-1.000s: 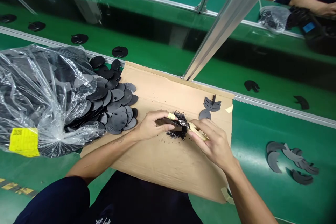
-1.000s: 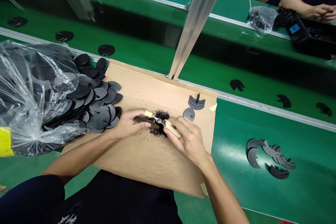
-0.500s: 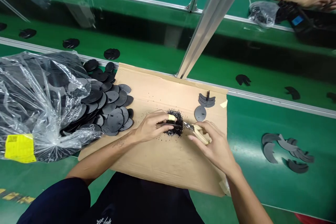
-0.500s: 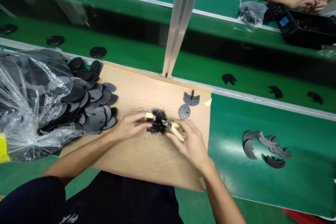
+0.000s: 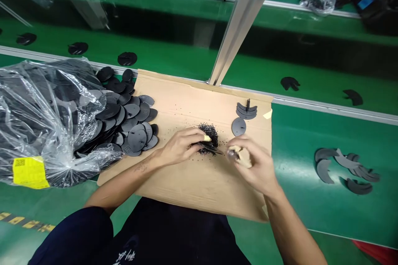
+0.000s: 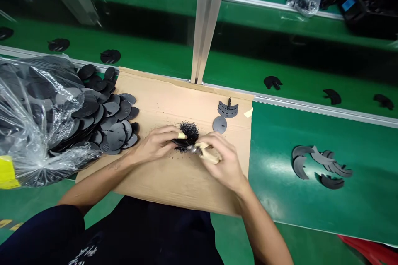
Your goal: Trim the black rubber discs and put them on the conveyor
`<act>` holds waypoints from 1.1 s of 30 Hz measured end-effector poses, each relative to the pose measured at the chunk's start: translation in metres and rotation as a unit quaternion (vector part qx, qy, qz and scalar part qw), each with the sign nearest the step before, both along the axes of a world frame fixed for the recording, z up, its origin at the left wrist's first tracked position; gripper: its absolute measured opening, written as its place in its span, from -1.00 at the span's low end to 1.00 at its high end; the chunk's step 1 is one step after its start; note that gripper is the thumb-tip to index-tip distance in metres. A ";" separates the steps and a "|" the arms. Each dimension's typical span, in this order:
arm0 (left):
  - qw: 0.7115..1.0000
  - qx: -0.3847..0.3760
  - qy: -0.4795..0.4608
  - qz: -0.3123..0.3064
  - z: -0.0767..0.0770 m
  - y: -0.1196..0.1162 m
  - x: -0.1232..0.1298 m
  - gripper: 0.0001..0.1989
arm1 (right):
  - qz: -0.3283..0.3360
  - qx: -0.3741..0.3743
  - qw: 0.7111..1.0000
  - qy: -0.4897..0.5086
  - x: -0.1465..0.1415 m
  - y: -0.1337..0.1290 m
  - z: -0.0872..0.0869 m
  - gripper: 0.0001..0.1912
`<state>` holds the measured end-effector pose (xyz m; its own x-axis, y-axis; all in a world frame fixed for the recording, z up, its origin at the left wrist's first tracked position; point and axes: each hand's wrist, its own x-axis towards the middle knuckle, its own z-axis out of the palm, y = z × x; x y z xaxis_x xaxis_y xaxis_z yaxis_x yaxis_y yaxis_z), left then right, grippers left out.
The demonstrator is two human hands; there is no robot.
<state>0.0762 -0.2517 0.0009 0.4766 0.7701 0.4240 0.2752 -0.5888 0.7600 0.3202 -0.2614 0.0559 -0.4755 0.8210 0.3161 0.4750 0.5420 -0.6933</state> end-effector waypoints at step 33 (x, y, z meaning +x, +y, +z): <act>0.994 0.096 -0.005 0.046 -0.001 -0.003 0.008 -0.70 | -0.030 0.194 0.929 -0.315 0.018 0.013 -0.010 -0.81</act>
